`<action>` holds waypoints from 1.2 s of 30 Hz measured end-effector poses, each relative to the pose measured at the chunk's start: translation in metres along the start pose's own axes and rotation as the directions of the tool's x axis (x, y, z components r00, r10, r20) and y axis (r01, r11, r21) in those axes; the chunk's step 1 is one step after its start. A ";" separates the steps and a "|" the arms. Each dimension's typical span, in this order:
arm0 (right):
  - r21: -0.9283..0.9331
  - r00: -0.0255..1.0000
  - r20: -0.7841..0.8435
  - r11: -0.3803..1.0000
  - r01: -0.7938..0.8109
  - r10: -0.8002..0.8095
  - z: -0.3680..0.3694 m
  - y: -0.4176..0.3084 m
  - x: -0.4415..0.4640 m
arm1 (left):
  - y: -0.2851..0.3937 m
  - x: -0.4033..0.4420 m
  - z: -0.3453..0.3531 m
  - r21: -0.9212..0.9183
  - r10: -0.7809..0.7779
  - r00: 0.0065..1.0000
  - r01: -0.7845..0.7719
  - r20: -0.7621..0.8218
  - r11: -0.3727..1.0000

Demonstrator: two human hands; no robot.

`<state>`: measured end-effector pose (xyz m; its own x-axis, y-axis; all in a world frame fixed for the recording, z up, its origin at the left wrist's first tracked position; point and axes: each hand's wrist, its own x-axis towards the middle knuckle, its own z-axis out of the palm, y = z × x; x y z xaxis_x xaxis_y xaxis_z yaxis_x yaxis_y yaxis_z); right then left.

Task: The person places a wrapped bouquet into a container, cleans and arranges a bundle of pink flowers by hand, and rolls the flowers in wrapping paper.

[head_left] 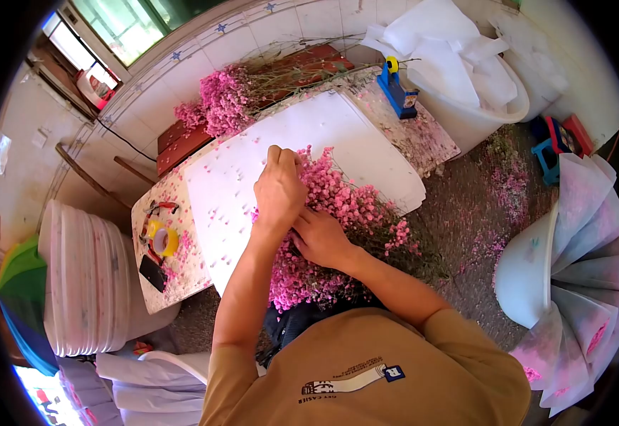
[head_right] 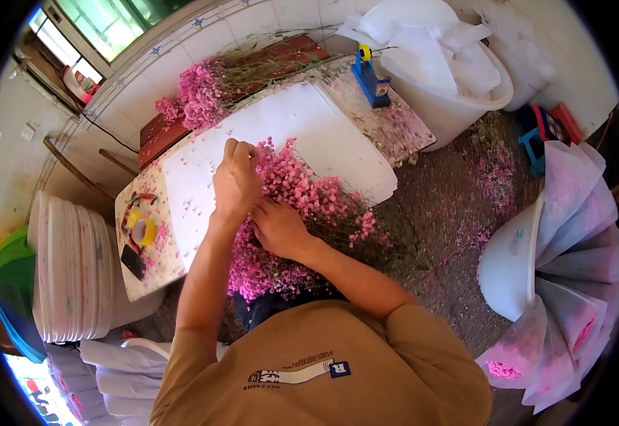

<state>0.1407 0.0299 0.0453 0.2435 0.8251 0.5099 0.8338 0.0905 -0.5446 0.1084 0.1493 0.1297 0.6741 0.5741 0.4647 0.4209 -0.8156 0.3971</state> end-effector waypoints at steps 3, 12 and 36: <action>-0.036 1.000 0.007 0.999 0.007 -0.006 0.004 0.002 -0.002 | 0.010 -0.012 0.006 -0.122 0.187 0.982 -0.182 0.030 0.976; 0.009 0.977 0.133 0.986 -0.168 0.165 0.010 0.004 -0.001 | 0.009 -0.019 0.023 -0.073 0.083 0.985 -0.072 0.154 0.995; 0.029 0.996 0.047 0.997 -0.074 0.073 0.019 0.002 -0.006 | 0.013 0.001 0.042 0.147 0.095 0.974 -0.126 0.203 0.981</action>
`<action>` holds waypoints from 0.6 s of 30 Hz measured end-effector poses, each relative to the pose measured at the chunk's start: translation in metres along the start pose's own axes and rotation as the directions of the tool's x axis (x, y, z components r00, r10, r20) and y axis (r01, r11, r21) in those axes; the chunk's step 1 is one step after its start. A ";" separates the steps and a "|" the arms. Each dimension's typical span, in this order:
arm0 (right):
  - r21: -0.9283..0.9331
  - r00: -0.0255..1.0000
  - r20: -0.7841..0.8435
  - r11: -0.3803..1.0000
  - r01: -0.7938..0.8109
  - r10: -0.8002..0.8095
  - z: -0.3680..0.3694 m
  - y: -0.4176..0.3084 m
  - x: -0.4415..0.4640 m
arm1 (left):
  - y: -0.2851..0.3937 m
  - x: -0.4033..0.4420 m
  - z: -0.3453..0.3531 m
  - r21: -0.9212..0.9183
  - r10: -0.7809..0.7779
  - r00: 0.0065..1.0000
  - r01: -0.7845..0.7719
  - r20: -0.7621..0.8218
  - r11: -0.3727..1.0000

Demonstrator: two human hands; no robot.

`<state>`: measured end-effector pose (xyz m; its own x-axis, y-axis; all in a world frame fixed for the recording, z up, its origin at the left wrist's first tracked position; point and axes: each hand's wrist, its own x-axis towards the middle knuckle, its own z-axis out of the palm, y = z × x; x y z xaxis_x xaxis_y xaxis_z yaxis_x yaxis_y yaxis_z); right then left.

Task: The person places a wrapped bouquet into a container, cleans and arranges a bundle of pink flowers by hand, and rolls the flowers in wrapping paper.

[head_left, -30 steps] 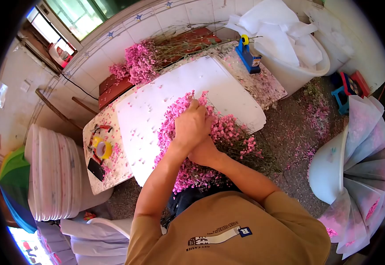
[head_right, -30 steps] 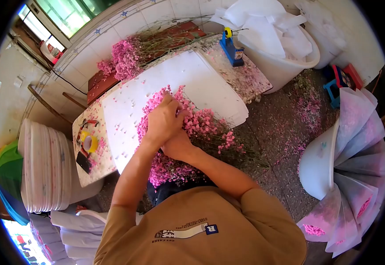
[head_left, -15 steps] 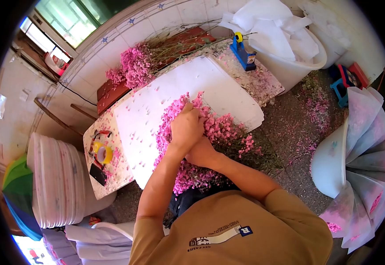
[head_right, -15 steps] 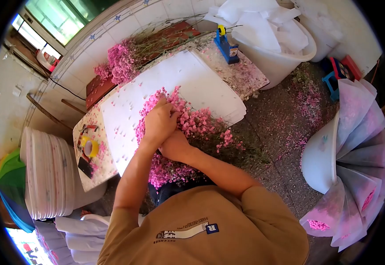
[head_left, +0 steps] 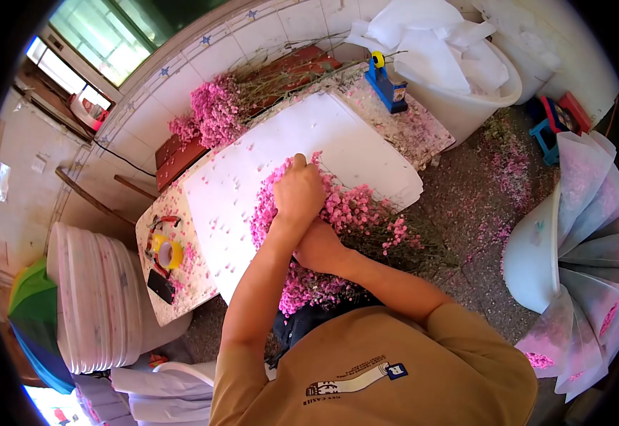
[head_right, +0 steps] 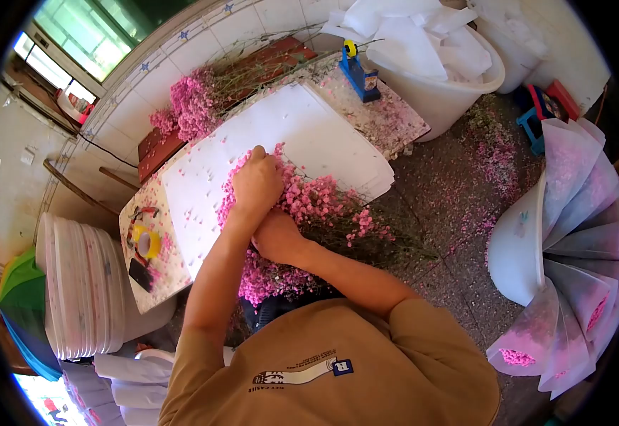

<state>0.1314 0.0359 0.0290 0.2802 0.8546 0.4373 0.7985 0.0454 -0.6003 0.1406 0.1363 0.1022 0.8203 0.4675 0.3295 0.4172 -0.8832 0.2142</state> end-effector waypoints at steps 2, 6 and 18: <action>-0.045 0.994 0.091 0.998 -0.051 0.055 -0.001 -0.001 0.000 | 0.000 0.002 -0.002 0.022 0.029 1.000 -0.028 -0.007 0.999; -0.079 0.996 -0.022 0.993 0.083 -0.085 -0.002 0.001 -0.007 | -0.009 -0.004 -0.029 -0.225 -0.033 0.965 -0.027 -0.259 0.974; -0.091 0.995 0.007 0.991 0.101 -0.101 -0.005 -0.006 -0.006 | -0.036 -0.006 -0.044 -0.260 -0.096 0.974 0.040 -0.207 0.965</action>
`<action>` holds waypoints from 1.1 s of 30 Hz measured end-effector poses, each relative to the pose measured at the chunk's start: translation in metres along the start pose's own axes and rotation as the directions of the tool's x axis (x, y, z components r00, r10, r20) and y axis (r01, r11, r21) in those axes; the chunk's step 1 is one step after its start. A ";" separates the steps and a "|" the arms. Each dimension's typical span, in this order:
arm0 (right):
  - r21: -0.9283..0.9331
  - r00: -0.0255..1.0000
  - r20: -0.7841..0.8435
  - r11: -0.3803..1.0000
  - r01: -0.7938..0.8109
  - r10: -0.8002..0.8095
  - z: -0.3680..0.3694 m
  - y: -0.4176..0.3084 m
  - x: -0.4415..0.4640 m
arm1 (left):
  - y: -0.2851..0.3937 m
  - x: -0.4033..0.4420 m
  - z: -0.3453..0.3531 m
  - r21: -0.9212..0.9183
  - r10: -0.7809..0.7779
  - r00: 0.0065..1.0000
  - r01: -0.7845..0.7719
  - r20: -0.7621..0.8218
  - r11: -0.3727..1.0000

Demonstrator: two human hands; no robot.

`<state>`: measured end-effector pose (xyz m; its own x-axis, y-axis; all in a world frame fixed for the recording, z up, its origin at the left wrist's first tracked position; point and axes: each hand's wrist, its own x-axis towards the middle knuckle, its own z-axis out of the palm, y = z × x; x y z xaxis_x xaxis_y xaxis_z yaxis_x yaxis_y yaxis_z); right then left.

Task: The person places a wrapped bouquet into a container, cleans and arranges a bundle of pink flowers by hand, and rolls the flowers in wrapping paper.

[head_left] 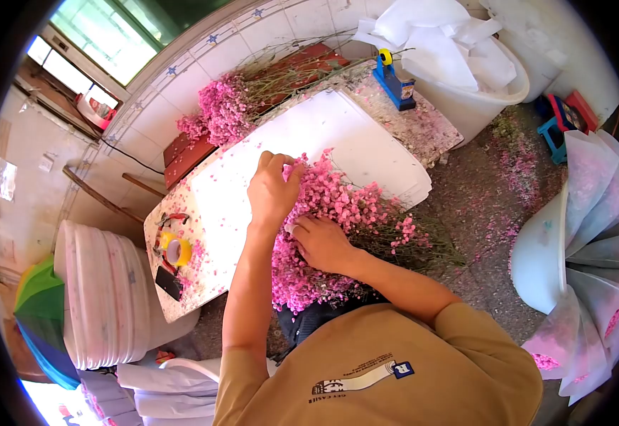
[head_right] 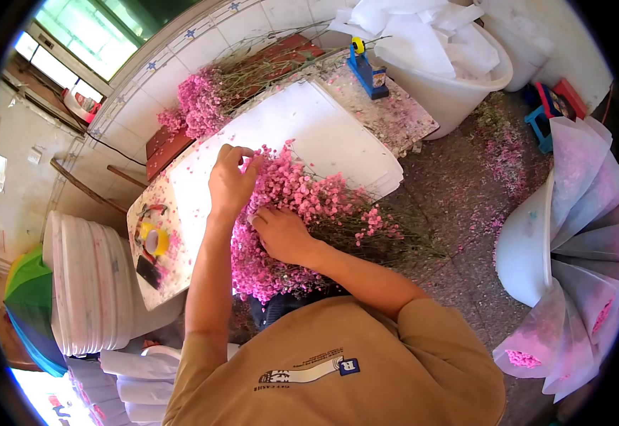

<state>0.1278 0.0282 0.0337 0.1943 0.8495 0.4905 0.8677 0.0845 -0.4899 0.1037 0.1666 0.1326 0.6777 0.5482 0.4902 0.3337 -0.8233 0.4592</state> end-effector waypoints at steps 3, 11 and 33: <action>-0.026 1.000 0.011 1.000 0.008 -0.008 -0.001 0.001 0.000 | -0.012 0.001 0.010 0.011 0.005 1.000 -0.005 0.000 1.000; 0.085 0.999 0.032 0.996 0.002 -0.005 -0.043 -0.009 0.009 | -0.054 -0.017 -0.036 -0.478 -0.296 0.953 0.230 -0.066 0.848; 0.460 0.793 0.588 0.740 -0.491 0.160 -0.125 0.106 -0.003 | -0.031 -0.234 -0.049 -0.645 -0.241 0.720 0.691 0.650 0.325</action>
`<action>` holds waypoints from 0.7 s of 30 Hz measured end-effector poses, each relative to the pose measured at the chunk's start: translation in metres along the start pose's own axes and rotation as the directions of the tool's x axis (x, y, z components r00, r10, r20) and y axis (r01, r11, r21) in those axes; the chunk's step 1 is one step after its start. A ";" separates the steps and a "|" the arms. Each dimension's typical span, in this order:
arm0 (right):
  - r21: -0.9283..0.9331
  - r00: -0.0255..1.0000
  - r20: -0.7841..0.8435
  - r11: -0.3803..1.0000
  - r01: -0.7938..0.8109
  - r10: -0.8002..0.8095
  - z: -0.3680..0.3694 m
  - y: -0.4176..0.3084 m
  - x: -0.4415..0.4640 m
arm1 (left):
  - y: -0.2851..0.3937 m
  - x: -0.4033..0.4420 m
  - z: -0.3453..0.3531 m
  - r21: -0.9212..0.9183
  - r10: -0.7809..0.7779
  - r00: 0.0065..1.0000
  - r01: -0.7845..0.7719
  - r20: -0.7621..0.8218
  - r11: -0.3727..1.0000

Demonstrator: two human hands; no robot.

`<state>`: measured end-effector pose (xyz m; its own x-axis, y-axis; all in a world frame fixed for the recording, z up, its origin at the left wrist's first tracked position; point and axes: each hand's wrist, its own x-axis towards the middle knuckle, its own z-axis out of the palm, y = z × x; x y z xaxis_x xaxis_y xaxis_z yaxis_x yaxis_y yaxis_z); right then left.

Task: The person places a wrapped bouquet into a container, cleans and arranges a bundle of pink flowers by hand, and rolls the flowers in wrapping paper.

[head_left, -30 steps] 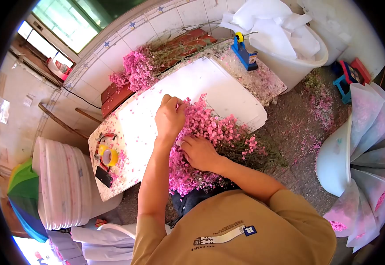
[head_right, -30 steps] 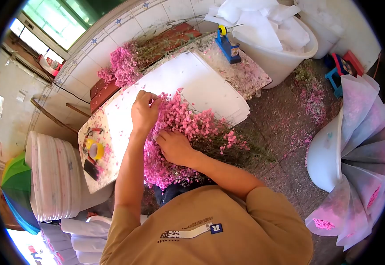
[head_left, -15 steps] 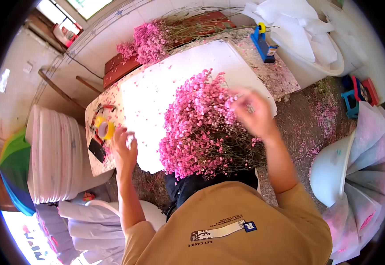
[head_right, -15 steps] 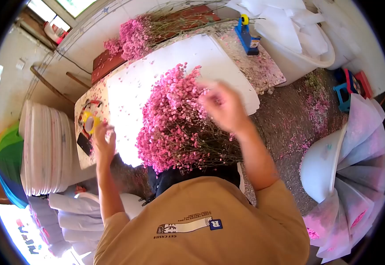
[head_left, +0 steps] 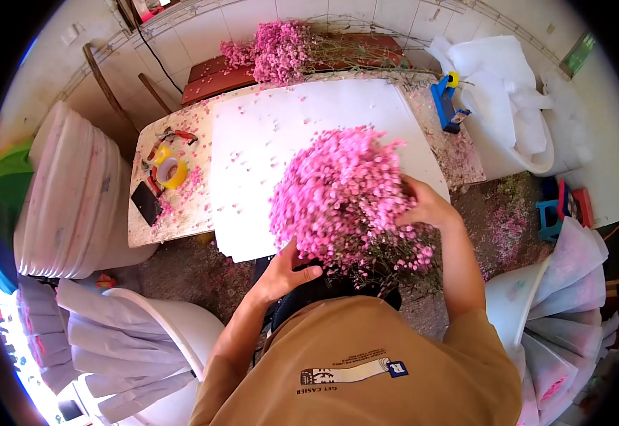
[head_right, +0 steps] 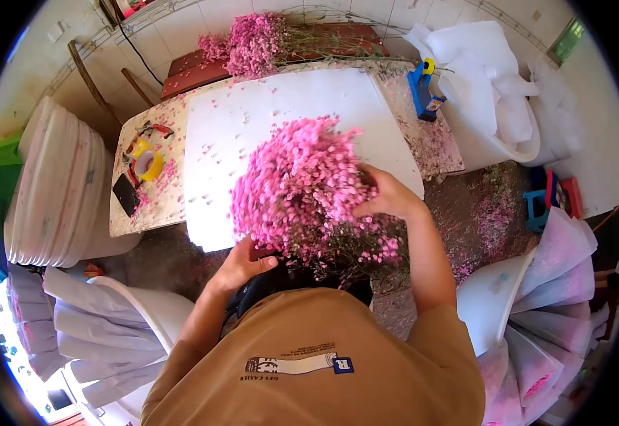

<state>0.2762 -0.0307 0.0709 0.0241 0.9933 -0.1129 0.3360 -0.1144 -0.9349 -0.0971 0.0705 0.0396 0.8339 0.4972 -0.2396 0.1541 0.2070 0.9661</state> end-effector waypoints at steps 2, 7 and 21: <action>0.018 0.989 -0.137 0.998 0.058 -0.055 -0.011 -0.042 -0.031 | 0.030 0.013 0.007 -0.143 0.020 0.997 -0.010 0.071 0.990; -0.501 0.844 -0.465 0.865 -0.003 -0.266 0.018 -0.118 -0.058 | 0.016 0.064 0.004 -0.296 0.065 0.989 -0.101 -0.130 0.950; -0.445 0.875 -0.423 0.895 0.026 -0.235 0.081 -0.056 0.018 | 0.012 0.034 0.006 -0.373 0.024 0.985 -0.088 -0.172 0.923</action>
<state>0.1818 -0.0077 0.0940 0.3404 0.9025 0.2637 0.7204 -0.0701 -0.6900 -0.0635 0.0845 0.0440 0.7341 0.6394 -0.2288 -0.1289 0.4620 0.8774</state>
